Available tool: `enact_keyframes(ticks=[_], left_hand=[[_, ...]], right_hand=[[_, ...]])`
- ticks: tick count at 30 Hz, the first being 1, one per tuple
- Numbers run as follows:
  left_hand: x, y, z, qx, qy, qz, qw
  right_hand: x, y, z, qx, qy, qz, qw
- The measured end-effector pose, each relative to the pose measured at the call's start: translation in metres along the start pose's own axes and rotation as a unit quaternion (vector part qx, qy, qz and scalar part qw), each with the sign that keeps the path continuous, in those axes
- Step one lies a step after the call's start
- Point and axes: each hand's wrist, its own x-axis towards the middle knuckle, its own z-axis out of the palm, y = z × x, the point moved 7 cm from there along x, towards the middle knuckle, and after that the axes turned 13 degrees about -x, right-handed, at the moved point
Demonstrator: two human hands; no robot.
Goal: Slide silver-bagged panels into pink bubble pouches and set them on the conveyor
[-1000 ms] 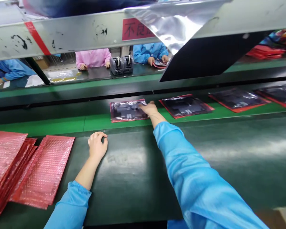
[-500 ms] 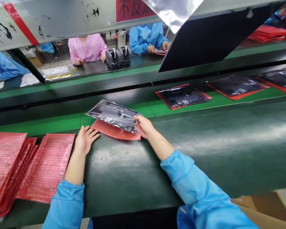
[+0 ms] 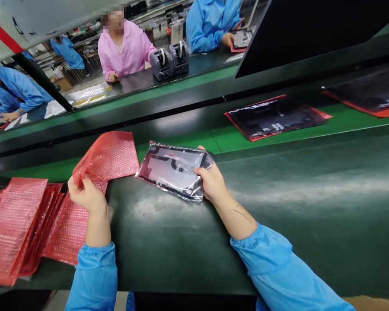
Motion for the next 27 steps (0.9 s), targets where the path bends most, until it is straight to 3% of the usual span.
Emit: enact_keyframes(ticks=[2,4,7,10,13,16,20,22,24,27], left_hand=[[-0.002,0.009,0.002,0.066,-0.037,0.071,0.995],[-0.012,0.005,0.019,0.123,-0.141,0.080,0.979],[-0.038,-0.016,0.053,0.142,-0.328,0.019,0.934],[-0.059,-0.031,0.070,0.122,-0.421,-0.043,0.898],[-0.060,-0.034,0.071,0.121,-0.411,-0.062,0.901],[-0.060,-0.031,0.069,0.120,-0.389,-0.065,0.911],[-0.072,-0.023,0.073,0.124,-0.384,-0.070,0.912],[-0.075,-0.020,0.073,0.126,-0.360,-0.081,0.921],[-0.074,-0.018,0.071,0.130,-0.343,-0.083,0.927],[-0.073,-0.018,0.072,0.132,-0.377,-0.070,0.914]], right_hand=[[-0.003,-0.004,-0.001,0.121,0.050,0.015,0.991],[-0.003,-0.006,-0.001,0.184,0.065,0.018,0.981],[0.001,-0.007,-0.007,0.223,0.081,0.013,0.971],[0.004,-0.007,-0.024,0.211,0.128,0.008,0.969],[0.003,-0.014,-0.039,0.219,0.147,-0.010,0.964],[0.004,-0.019,-0.039,0.270,0.081,0.012,0.959],[-0.004,-0.021,-0.010,0.263,-0.071,0.075,0.959],[-0.014,-0.020,0.007,0.242,-0.112,0.103,0.958],[-0.023,-0.017,0.020,0.242,-0.116,0.133,0.954],[-0.032,-0.014,0.029,0.261,-0.079,0.154,0.950]])
